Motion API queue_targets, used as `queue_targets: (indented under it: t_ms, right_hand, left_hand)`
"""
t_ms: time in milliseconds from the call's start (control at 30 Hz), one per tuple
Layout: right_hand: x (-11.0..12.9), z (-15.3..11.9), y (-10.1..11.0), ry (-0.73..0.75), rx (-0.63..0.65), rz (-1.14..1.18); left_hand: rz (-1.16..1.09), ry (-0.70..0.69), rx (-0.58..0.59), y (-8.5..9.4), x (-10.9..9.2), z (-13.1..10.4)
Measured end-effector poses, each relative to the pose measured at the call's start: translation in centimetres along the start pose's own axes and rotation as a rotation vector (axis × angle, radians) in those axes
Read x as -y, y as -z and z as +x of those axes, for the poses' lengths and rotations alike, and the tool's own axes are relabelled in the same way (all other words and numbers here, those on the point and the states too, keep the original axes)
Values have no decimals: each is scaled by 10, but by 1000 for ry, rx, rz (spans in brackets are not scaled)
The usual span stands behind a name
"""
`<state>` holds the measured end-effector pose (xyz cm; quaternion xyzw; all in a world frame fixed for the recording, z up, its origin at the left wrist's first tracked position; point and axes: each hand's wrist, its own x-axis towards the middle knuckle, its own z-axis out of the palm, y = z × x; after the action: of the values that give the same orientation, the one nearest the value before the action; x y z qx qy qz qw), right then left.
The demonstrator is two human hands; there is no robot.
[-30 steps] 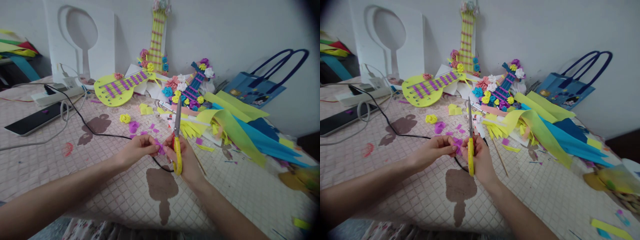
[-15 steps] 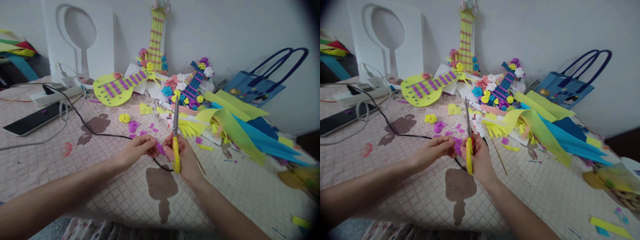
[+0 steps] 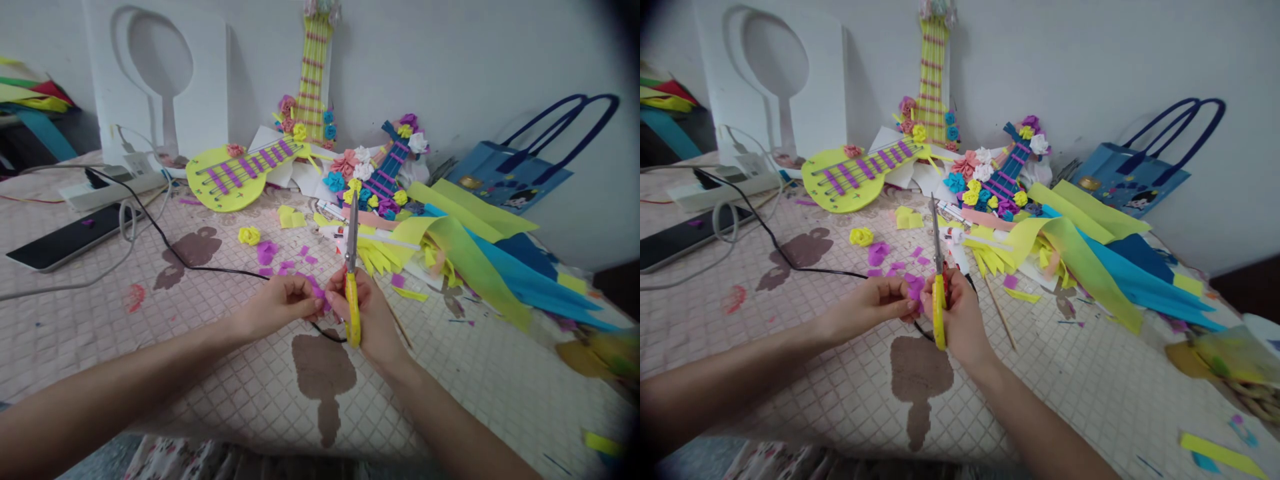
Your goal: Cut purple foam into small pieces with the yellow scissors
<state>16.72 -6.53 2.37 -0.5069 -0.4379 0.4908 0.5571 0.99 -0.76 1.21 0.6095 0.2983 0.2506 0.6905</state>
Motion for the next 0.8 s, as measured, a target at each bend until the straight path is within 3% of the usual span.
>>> queue_targets:
  t_ms: [300,600,800]
  right_hand:
    - [-3,2,2,14,13,-19]
    - [-6,3,3,-70,21,-19]
    - [-7,2,3,-76,34,-53]
  left_hand:
    - [29,-25,15,2,2,1]
    - [8,-61,-172,8,-5,4]
    - [-8,-10,-134,7,-5,4]
